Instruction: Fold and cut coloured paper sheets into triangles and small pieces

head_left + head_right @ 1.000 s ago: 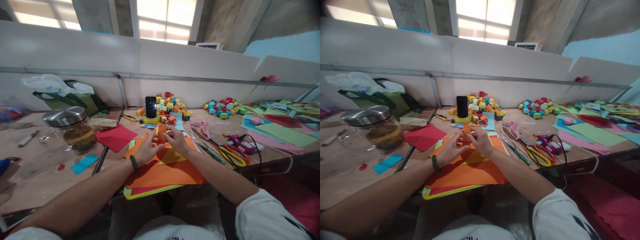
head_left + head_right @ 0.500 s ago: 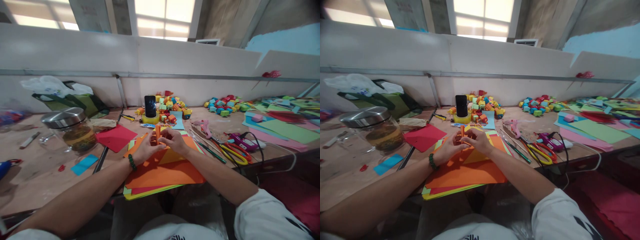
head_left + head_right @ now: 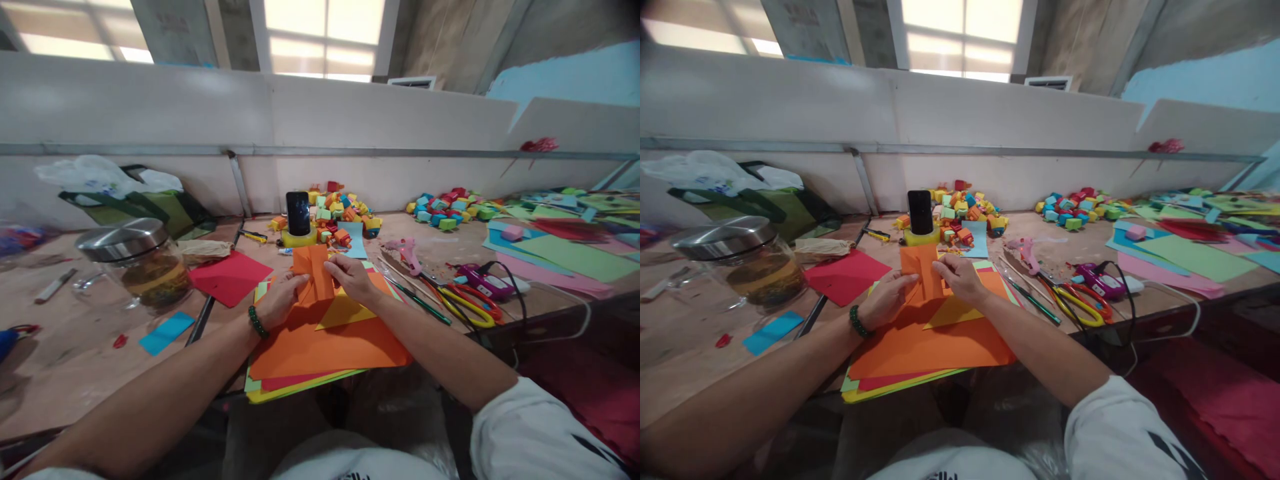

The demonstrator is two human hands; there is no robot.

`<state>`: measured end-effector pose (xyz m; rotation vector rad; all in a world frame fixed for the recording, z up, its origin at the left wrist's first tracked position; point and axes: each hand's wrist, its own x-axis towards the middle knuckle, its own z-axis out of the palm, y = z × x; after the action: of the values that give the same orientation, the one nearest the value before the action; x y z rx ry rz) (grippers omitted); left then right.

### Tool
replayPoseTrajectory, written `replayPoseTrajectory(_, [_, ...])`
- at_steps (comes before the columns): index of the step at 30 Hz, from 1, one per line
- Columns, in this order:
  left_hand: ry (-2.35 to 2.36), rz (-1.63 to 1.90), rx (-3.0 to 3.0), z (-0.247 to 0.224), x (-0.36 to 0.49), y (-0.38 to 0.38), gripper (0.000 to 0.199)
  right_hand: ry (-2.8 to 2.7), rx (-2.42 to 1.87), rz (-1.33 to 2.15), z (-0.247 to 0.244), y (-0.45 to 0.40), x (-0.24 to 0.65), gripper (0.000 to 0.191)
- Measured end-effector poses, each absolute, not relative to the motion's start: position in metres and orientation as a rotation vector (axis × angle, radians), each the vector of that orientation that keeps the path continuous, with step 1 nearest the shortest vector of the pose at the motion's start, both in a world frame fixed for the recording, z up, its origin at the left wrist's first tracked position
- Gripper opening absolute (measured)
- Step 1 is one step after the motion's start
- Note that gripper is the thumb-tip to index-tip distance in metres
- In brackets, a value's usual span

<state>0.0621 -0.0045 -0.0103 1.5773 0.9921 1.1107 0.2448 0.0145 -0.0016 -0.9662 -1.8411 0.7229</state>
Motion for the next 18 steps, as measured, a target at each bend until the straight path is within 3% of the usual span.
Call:
replayPoseTrajectory(8, [0.888, 1.097, 1.394, -0.007, 0.068, -0.009, 0.045, -1.894, -0.93, 0.735, -0.001, 0.014, 0.243, 0.044])
replayPoseTrajectory(13, [0.886, 1.037, 1.447, -0.004, 0.067, -0.011, 0.045, -1.74, -0.785, 1.072, 0.001, 0.019, 0.25, 0.031])
replayPoseTrajectory(16, [0.938, 0.998, 1.524, -0.002, 0.064, -0.012, 0.039, -1.751, -0.887, 1.184, 0.005, 0.027, 0.264, 0.05])
replayPoseTrajectory(18, [1.032, 1.042, 1.651, -0.001, 0.063, -0.013, 0.041, -1.893, -1.148, 1.159, 0.01, 0.032, 0.274, 0.049])
